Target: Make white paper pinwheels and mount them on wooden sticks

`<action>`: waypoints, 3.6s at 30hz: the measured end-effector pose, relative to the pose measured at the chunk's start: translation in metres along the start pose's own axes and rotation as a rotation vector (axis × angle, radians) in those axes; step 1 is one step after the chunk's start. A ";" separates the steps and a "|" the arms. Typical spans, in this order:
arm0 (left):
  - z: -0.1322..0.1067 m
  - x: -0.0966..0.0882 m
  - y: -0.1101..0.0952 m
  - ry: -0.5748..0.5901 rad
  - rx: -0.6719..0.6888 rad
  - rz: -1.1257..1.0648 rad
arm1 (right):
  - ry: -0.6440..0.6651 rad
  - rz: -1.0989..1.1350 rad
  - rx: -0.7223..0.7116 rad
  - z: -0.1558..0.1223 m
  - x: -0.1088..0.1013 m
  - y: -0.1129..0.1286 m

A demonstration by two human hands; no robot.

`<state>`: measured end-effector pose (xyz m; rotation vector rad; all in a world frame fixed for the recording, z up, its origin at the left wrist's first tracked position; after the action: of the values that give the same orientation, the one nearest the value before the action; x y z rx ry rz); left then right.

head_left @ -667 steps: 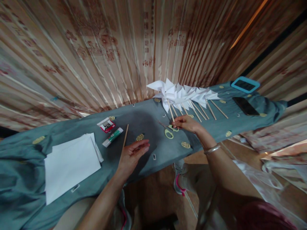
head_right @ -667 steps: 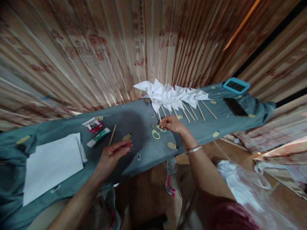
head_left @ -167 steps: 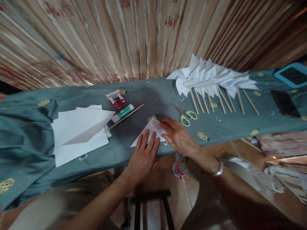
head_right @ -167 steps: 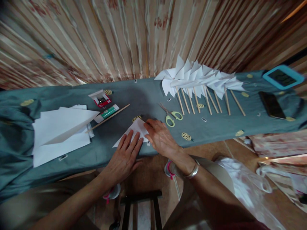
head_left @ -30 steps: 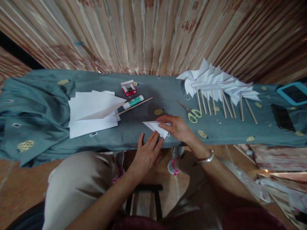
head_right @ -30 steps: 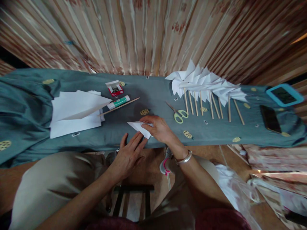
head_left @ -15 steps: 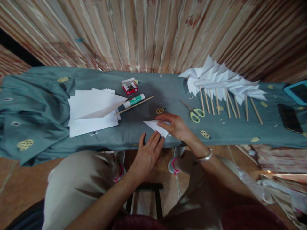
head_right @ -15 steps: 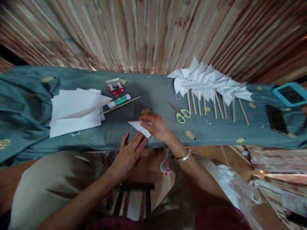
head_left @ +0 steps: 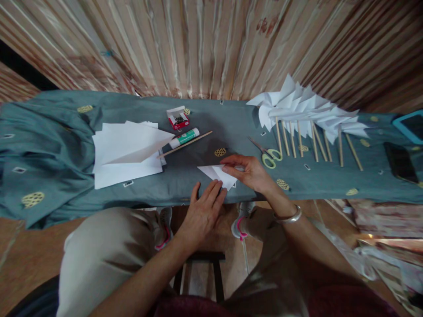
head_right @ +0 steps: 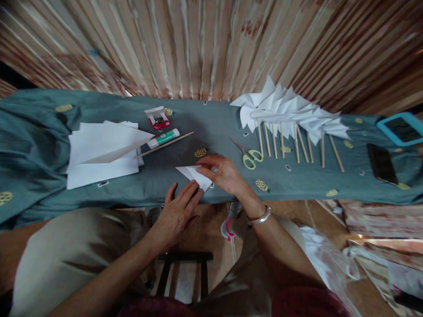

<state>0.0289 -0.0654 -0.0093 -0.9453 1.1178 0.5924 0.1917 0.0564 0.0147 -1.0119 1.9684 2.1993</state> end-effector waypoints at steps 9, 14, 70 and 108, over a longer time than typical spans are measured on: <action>0.004 -0.003 0.001 -0.002 -0.008 0.005 | 0.100 -0.053 0.049 -0.014 -0.023 -0.008; 0.005 -0.006 0.003 0.005 -0.020 0.015 | 0.060 -0.304 -0.020 -0.025 -0.010 -0.002; 0.019 -0.016 0.030 -0.021 -0.163 0.167 | -0.275 0.292 0.048 -0.048 -0.025 -0.024; 0.057 -0.025 0.022 -0.350 -0.190 -0.500 | -0.223 0.559 0.231 -0.028 -0.017 -0.015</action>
<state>0.0295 -0.0039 0.0138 -1.1821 0.4902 0.4323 0.2242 0.0411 0.0094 -0.1855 2.5334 2.1016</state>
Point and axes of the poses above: each hand's wrist, its own z-axis towards the middle knuckle, its own x-axis out of the palm, y = z × x, the point moved 1 cm from there along z, towards the middle knuckle, and after that the axes turned 1 degree about -y, right-handed, at the moved point
